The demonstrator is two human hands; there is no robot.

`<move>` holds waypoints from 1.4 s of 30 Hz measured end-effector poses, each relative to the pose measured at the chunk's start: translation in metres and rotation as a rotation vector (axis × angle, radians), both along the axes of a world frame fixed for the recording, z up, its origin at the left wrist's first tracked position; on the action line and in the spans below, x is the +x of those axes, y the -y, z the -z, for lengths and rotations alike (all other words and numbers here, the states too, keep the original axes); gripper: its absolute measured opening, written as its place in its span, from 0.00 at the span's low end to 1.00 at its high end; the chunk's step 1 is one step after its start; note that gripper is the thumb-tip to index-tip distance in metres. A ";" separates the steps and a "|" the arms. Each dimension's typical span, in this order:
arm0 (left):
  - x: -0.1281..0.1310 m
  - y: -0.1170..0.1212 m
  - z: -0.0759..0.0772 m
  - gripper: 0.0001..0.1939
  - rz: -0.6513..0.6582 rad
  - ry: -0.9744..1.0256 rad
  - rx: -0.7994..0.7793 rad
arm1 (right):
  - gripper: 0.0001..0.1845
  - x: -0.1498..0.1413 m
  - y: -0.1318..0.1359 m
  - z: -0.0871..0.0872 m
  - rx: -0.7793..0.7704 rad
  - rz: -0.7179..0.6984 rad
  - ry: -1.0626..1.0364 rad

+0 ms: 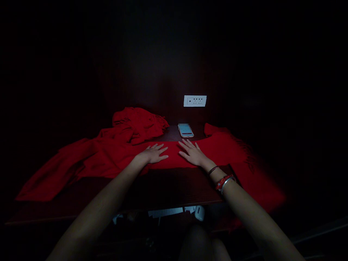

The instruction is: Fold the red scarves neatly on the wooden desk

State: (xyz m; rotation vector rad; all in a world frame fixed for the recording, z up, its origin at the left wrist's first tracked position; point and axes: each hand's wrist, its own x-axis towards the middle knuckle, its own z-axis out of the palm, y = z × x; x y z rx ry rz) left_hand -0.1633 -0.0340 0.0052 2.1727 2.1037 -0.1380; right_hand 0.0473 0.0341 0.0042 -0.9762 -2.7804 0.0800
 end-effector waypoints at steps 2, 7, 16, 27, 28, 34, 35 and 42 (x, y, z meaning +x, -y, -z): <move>-0.001 0.001 -0.004 0.34 -0.020 0.000 -0.017 | 0.32 -0.001 0.000 0.003 -0.068 -0.002 0.076; 0.008 0.008 -0.017 0.28 -0.095 -0.123 -0.004 | 0.31 -0.001 -0.002 0.010 -0.077 0.011 0.125; 0.066 0.011 0.009 0.28 0.006 0.017 0.134 | 0.30 -0.001 0.002 0.006 -0.076 0.021 0.108; 0.059 0.009 0.011 0.31 -0.060 0.061 0.061 | 0.35 0.026 0.017 0.006 -0.083 0.013 0.127; 0.060 0.009 0.011 0.31 -0.059 0.062 0.055 | 0.35 0.028 0.017 0.007 -0.086 0.008 0.125; 0.061 0.011 0.010 0.30 -0.066 0.050 0.083 | 0.32 0.033 0.015 0.007 -0.067 -0.014 -0.052; 0.062 0.011 0.010 0.30 -0.068 0.051 0.096 | 0.31 0.035 0.014 0.005 -0.044 0.004 -0.128; 0.062 0.009 0.013 0.29 -0.078 0.086 0.162 | 0.22 0.105 -0.020 -0.045 0.155 0.474 -0.289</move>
